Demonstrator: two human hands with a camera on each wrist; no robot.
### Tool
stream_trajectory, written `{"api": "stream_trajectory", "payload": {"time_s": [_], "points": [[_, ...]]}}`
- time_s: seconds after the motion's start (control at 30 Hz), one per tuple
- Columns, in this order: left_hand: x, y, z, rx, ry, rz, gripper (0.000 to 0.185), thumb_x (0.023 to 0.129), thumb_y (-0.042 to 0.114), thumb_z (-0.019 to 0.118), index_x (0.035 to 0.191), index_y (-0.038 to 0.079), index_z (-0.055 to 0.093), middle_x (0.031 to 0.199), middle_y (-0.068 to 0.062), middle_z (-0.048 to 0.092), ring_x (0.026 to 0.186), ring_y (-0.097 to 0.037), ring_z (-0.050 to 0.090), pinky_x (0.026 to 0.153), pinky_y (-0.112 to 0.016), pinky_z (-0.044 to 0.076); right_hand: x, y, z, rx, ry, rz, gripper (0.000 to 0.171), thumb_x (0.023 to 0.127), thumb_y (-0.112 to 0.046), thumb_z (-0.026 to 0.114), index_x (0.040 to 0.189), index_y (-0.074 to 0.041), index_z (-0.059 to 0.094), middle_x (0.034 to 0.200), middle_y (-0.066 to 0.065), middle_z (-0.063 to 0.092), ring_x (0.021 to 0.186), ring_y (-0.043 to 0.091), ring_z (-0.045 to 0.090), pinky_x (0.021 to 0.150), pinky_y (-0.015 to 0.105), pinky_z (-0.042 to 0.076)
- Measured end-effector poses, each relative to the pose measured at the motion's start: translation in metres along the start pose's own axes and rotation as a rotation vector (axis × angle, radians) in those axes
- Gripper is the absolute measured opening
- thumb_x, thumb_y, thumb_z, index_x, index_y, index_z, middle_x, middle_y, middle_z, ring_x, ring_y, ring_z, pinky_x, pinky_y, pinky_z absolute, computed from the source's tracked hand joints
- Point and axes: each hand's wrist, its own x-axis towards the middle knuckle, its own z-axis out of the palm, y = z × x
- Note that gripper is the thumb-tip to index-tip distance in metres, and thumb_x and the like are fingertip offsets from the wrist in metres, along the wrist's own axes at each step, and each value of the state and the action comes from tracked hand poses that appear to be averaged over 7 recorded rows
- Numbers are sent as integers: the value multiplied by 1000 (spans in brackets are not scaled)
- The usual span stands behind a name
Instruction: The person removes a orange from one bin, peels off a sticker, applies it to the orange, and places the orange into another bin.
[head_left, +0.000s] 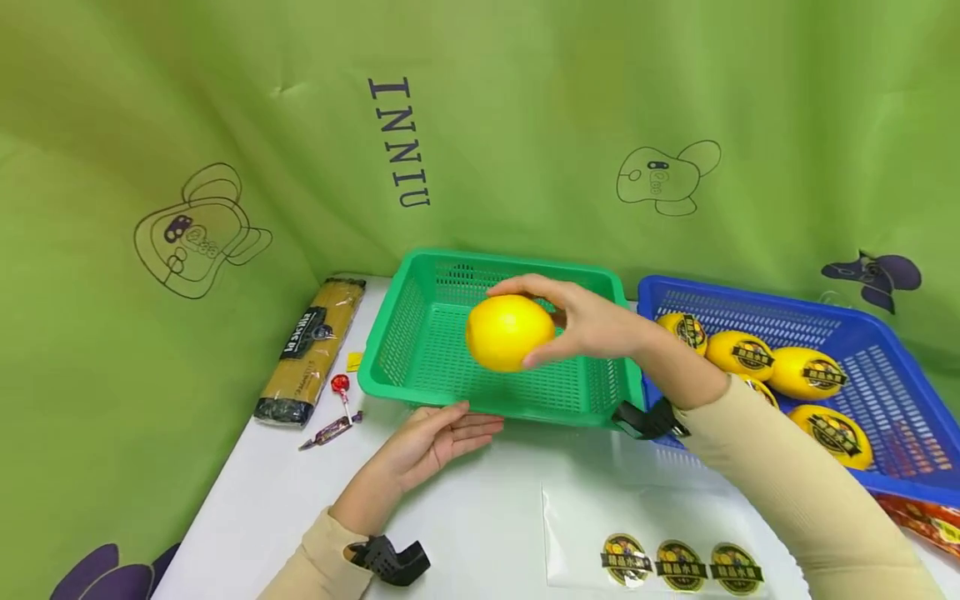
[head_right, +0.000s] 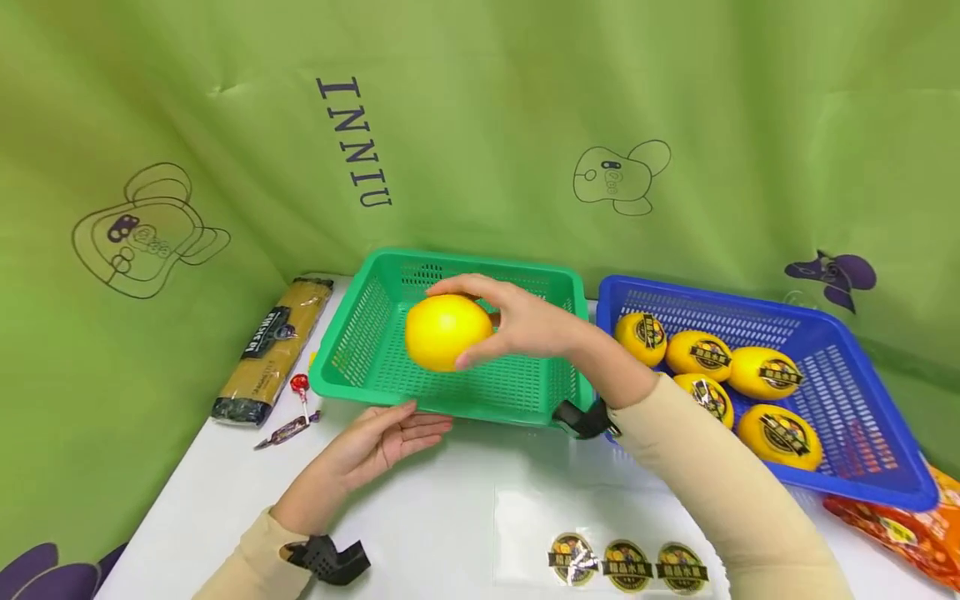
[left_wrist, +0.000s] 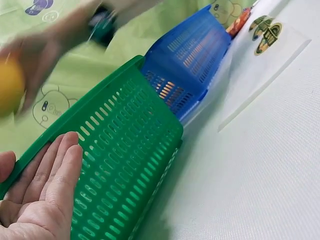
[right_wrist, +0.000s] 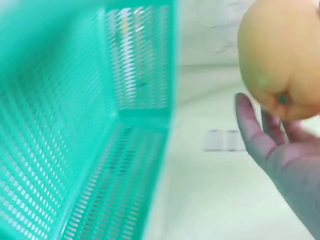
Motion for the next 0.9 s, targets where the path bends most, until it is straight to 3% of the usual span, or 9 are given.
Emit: {"api": "stream_trajectory", "payload": {"time_s": [0.1,0.17,0.27,0.37,0.5,0.63,0.77,0.9], "points": [[1,7,-1,17,12,14,53,99,18,50,131,-21,33,118,-21,64,113,-26,62,100,-36,47,-50,-16,10,29,131,-48,77,74,-4,78,142,-11,41,140,6,42,119,21,49,94,38,52],[1,9,-2,13,27,11,55,99,18,51,132,-22,31,117,-20,65,112,-26,62,100,-37,47,-83,-12,25,95,197,-73,80,72,3,77,142,-6,38,140,9,42,120,21,50,94,35,52],[0,10,-3,4,35,6,47,99,17,51,126,-19,40,116,-21,65,112,-27,62,100,-37,46,-129,11,56,203,249,-72,82,69,8,74,141,0,35,139,12,44,122,19,50,97,31,49],[0,8,-4,-3,22,5,35,100,16,48,119,-13,50,117,-23,64,113,-28,61,101,-38,46,-157,41,88,256,276,40,79,70,4,75,140,-4,37,138,12,47,120,17,52,98,27,47],[2,2,-5,-18,-19,11,28,101,15,44,111,-7,57,118,-23,63,114,-28,60,101,-37,45,-169,75,111,248,351,306,73,74,-8,79,136,-12,42,135,10,48,111,21,57,91,27,51],[1,1,-6,-20,-40,22,25,101,15,44,103,-4,60,117,-20,64,115,-27,60,101,-36,45,-168,98,113,179,448,478,78,74,-17,80,139,-3,38,136,19,47,108,29,57,87,23,51],[2,1,-7,-23,-54,22,26,102,15,42,104,-3,60,117,-20,65,115,-27,60,101,-36,45,-173,107,110,180,533,535,86,76,-16,78,143,6,28,141,26,41,114,33,54,89,18,48],[4,1,-8,-25,-65,20,29,102,16,42,112,-6,57,119,-20,63,115,-28,60,101,-36,45,-175,112,108,240,568,530,87,79,-15,75,146,4,22,142,25,39,116,28,52,90,15,46]]}}
